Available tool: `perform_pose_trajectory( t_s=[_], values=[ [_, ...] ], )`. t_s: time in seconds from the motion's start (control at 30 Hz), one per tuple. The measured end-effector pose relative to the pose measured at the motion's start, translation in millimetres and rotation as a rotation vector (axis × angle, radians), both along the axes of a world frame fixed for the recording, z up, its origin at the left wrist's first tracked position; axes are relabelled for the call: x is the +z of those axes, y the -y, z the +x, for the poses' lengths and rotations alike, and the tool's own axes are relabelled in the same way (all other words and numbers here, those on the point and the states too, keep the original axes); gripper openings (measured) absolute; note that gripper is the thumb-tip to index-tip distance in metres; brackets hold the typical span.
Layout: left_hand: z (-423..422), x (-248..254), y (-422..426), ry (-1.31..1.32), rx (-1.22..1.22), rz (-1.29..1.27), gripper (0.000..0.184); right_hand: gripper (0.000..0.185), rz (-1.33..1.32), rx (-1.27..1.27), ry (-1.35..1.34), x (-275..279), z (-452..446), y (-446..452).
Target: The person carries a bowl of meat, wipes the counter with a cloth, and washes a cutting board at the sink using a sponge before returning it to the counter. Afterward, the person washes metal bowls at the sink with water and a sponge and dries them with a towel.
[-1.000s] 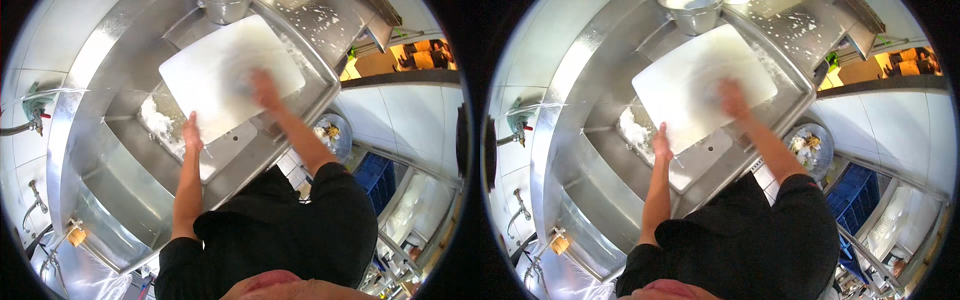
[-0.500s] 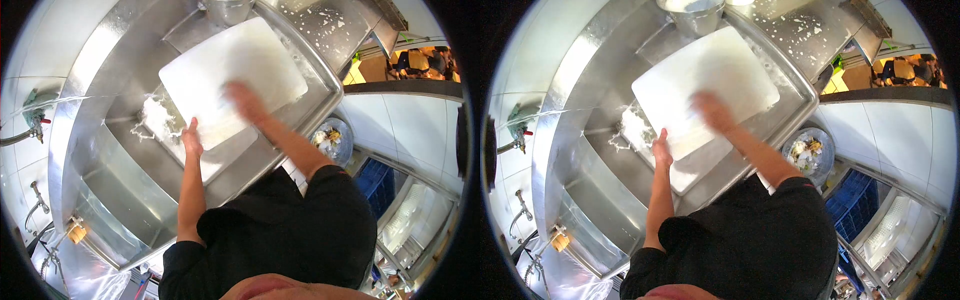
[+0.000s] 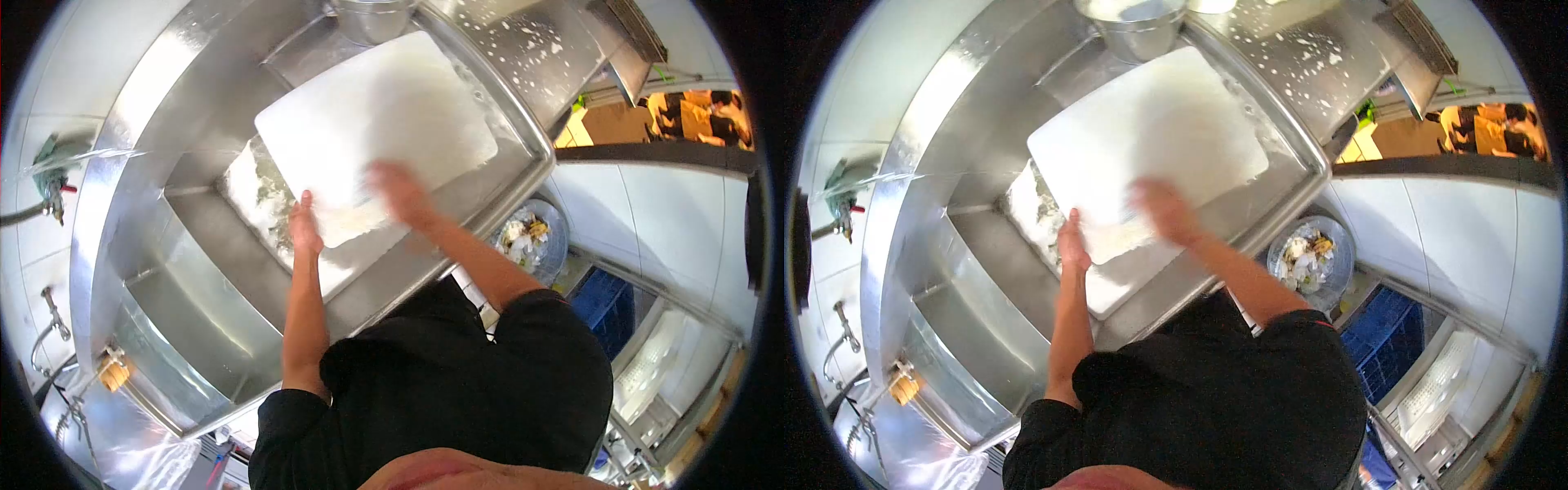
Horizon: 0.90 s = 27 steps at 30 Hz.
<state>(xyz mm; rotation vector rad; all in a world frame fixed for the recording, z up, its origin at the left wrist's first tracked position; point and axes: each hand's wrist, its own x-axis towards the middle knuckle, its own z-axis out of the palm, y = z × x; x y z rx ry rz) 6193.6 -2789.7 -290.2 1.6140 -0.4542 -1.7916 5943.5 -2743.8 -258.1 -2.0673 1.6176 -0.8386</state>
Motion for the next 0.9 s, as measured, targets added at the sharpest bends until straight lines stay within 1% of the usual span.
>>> perform_pose_trajectory(
  t_s=[0.03,0.07,0.1,0.13,0.17,0.2,0.23,0.27,0.3,0.33,0.37,0.4,0.43,0.47,0.5,0.53,0.57,0.6,0.63,0.67,0.7,0.73,0.77,0.83,0.9],
  values=[
    [-0.1,0.5,-1.2,0.022,-0.024,0.017,0.062,0.034,0.075,-0.197,-0.341,-32.7,-48.9,4.5],
    [-0.4,1.3,-2.3,0.043,-0.049,0.034,0.064,0.037,0.131,-0.303,-0.441,-13.2,-99.8,24.5],
    [-2.7,12.1,-0.1,-0.008,-0.051,0.017,0.065,0.042,0.185,-0.41,-0.541,6.8,-132.8,54.6],
    [-4.8,22.9,2.6,-0.059,-0.054,0.0,0.067,0.042,0.116,-0.506,-0.549,-17.5,-141.2,92.0],
    [-9.1,31.8,5.5,0.02,-0.008,0.025,0.066,0.041,0.046,-0.606,-0.56,-36.8,-142.2,122.7],
    [-14.9,40.2,7.4,0.099,0.037,0.051,0.066,0.041,0.03,-0.625,-0.292,-33.6,-106.2,153.4],
    [-21.2,42.5,7.5,0.177,0.083,0.078,0.065,0.041,-0.053,-0.566,-0.349,-52.1,-60.8,175.4],
    [-8.7,13.3,6.2,0.012,0.126,0.053,0.065,0.041,-0.088,-0.537,-0.368,-59.0,-5.4,176.2],
    [-12.9,35.9,14.0,-0.063,0.157,0.07,0.064,0.042,-0.065,-0.361,-0.394,-52.2,49.7,164.5],
    [-11.5,30.9,13.1,-0.034,0.156,0.042,0.064,0.043,-0.043,-0.246,-0.335,-54.3,94.9,135.8],
    [-8.4,25.6,11.6,-0.006,0.156,0.015,0.064,0.044,-0.111,-0.027,-0.118,-3.3,110.6,91.5],
    [-7.5,28.5,8.9,-0.019,0.171,0.042,0.063,0.045,-0.033,0.069,-0.036,21.3,109.2,55.6],
    [-6.4,30.9,5.9,-0.033,0.195,0.062,0.062,0.046,0.039,0.173,0.044,31.7,93.9,32.4],
    [-6.2,37.4,5.4,-0.048,0.217,0.082,0.061,0.046,0.063,0.178,0.062,30.8,64.1,21.4],
    [-13.8,59.2,10.3,-0.009,0.232,0.071,0.058,0.045,0.086,0.184,0.08,33.7,23.1,18.5],
    [-17.9,71.3,22.9,0.039,0.173,0.028,0.056,0.044,0.003,0.075,-0.01,41.0,-25.2,38.4],
    [-21.9,80.0,32.0,0.089,0.115,-0.014,0.053,0.042,0.06,-0.102,-0.177,60.5,-68.0,57.6],
    [-17.4,82.0,24.2,0.019,0.116,-0.024,0.051,0.038,0.021,-0.256,-0.122,47.1,-99.0,68.2],
    [-10.1,57.7,-0.4,-0.065,0.122,-0.053,0.049,0.036,0.022,-0.476,-0.038,37.7,-107.3,72.0],
    [-4.2,56.4,-13.7,-0.126,0.149,-0.067,0.047,0.035,-0.088,-0.426,0.11,64.9,-110.2,100.1],
    [-5.6,49.7,-7.5,-0.095,0.039,-0.116,0.045,0.037,-0.235,-0.554,-0.053,95.9,-113.6,137.7],
    [3.0,27.1,-8.1,-0.04,-0.047,-0.157,0.044,0.038,-0.245,-0.507,0.085,148.3,-104.3,175.5],
    [17.6,13.7,-10.7,0.018,-0.132,-0.191,0.042,0.046,-0.176,-0.54,0.129,176.0,-100.0,204.2],
    [34.9,69.0,7.7,0.12,-0.386,-0.007,0.04,0.055,-0.072,-0.34,0.366,226.6,-82.0,231.7],
    [88.0,51.1,38.9,0.064,-0.071,-0.422,0.038,0.06,-0.138,-0.337,0.257,249.7,-82.5,224.3]
  ],
)
